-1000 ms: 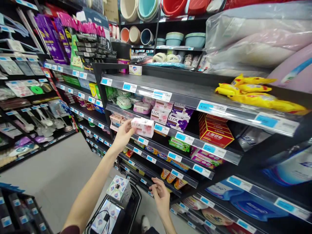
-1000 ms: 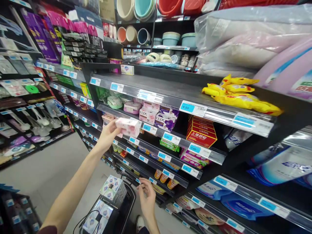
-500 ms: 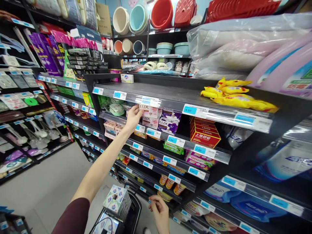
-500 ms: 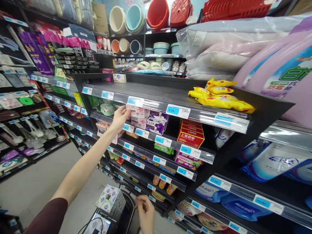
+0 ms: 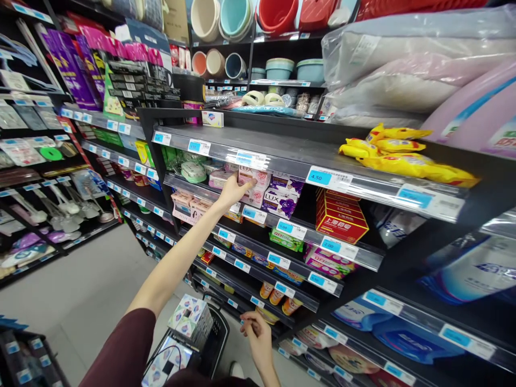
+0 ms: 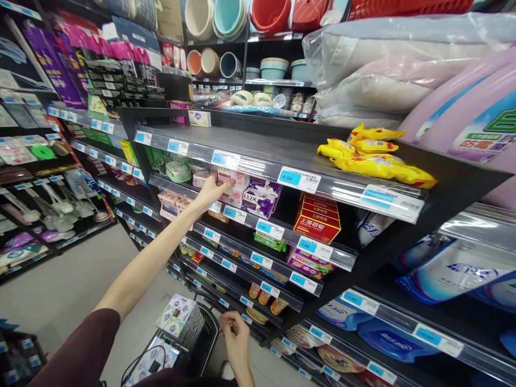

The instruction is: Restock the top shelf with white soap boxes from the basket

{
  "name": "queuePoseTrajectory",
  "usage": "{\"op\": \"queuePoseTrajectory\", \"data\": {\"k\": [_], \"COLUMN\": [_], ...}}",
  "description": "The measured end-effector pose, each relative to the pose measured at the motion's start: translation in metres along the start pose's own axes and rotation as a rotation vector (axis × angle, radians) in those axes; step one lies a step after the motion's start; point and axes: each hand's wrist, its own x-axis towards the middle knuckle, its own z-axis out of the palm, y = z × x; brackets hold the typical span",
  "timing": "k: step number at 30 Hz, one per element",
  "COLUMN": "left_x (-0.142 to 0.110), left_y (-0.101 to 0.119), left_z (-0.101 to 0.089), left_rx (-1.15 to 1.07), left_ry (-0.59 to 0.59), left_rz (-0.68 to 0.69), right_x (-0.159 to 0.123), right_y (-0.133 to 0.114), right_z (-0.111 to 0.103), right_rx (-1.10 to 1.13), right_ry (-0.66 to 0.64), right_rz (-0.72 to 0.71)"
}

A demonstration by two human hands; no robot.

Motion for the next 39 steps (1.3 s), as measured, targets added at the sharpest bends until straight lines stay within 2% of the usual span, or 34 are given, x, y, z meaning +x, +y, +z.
{"op": "queuePoseTrajectory", "data": {"k": [8,15,17,19,21,23,25,27,30,32,36,39], "left_x": [-0.008,-0.007,-0.019,-0.045,-0.085,-0.137,-0.199,-0.267,-0.377,-0.449,-0.576,-0.648], "left_y": [0.005,-0.002,-0.005,-0.006,-0.013,-0.031,-0.064,-0.104,-0.154,-0.173,-0.186,-0.189], "left_z": [0.009,0.007,-0.001,-0.013,-0.030,-0.051,-0.072,-0.093,-0.116,-0.123,-0.122,-0.113], "left_rx": [0.085,-0.030,-0.058,-0.034,-0.041,-0.095,-0.054,0.093,0.218,0.280,0.361,0.375], "left_ry": [0.043,-0.033,-0.011,0.035,0.076,0.168,0.340,0.532,0.701,0.749,0.790,0.780], "left_rz": [-0.020,0.094,0.168,0.219,0.242,0.181,-0.044,-0.459,-0.786,-0.947,-1.182,-1.280], "right_x": [-0.004,-0.014,-0.018,-0.022,-0.024,-0.023,-0.017,-0.008,0.009,0.021,0.040,0.049], "right_y": [0.004,0.018,0.023,0.030,0.038,0.048,0.061,0.077,0.109,0.135,0.203,0.260], "right_z": [-0.008,-0.021,-0.025,-0.029,-0.030,-0.028,-0.018,0.001,0.047,0.084,0.153,0.189], "right_rx": [-0.046,-0.073,-0.087,-0.105,-0.134,-0.208,-0.349,-0.491,-0.635,-0.735,-0.937,-1.087], "right_ry": [-0.017,-0.031,-0.034,-0.050,-0.084,-0.154,-0.272,-0.399,-0.552,-0.646,-0.796,-0.853], "right_rz": [0.065,0.179,0.206,0.227,0.244,0.255,0.237,0.200,0.125,0.057,-0.023,-0.039]}}
